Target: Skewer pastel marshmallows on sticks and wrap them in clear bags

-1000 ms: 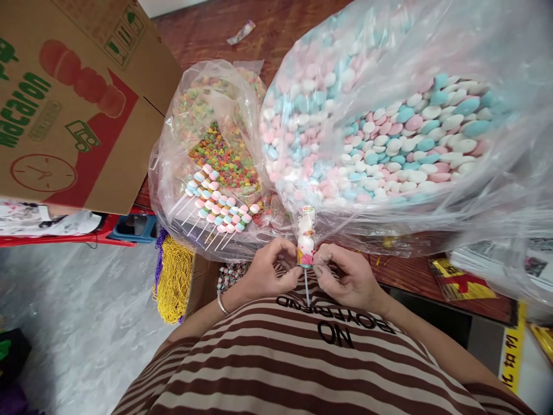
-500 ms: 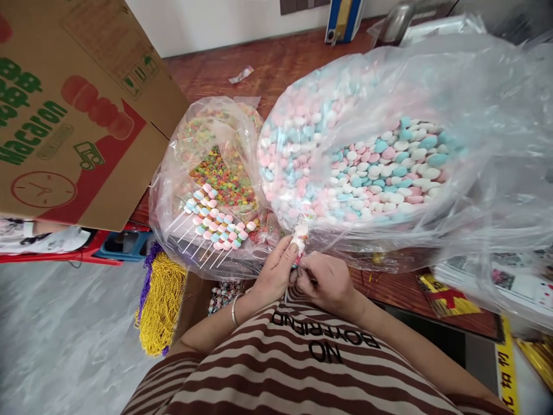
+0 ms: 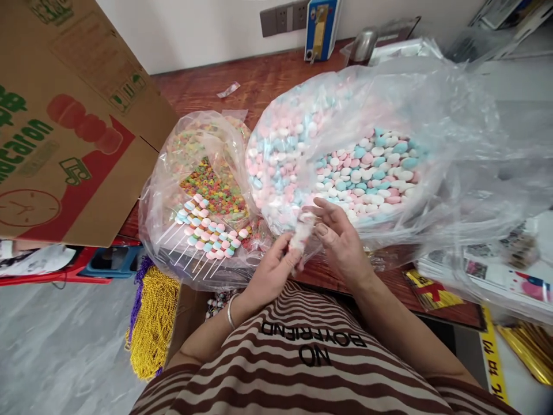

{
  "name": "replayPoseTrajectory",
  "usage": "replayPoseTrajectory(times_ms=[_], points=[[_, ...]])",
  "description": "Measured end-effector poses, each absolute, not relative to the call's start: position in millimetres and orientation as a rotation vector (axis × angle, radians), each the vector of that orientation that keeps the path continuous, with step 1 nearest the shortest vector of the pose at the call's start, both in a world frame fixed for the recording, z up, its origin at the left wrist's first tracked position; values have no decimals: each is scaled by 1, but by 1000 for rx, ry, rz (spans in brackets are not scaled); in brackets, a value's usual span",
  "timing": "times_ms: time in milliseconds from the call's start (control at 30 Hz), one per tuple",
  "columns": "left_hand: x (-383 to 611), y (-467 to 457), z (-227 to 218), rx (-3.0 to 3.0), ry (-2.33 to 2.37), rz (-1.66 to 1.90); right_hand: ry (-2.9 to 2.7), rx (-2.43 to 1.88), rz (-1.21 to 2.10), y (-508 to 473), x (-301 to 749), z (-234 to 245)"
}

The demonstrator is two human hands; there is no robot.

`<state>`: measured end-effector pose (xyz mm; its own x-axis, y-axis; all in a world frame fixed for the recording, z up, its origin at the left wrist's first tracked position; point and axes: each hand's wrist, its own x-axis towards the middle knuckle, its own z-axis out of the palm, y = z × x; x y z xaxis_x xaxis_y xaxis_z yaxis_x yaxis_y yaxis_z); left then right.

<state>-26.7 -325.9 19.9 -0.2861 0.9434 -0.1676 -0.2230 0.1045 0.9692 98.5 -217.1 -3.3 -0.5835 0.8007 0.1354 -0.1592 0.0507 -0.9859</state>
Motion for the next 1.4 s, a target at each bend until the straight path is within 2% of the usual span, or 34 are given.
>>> replayPoseTrajectory(times_ms=[100, 167, 267, 467, 567, 767, 1000, 1400], points=[[-26, -316, 11, 352, 1111, 1682, -1719, -813, 1393, -235, 99, -6], [-27, -310, 9, 260, 1055, 1770, -1959, -826, 1306, -250, 102, -8], [-27, -307, 12, 283, 1049, 1766, -2135, -730, 1310, -267, 105, -14], [-4, -320, 11, 318, 1093, 1719, -2221, -742, 841, -280, 103, -21], [2, -329, 8, 397, 1094, 1684, -2210, -728, 714, -281, 102, -20], [-19, -323, 17, 439, 1044, 1756, -2253, -646, 686, -286, 102, -20], [-13, -313, 27, 530, 1300, 1774, -2216, -589, 637, -292, 97, -17], [-1, -333, -6, 505, 1292, 1695, -2190, -641, 653, -290, 90, -20]])
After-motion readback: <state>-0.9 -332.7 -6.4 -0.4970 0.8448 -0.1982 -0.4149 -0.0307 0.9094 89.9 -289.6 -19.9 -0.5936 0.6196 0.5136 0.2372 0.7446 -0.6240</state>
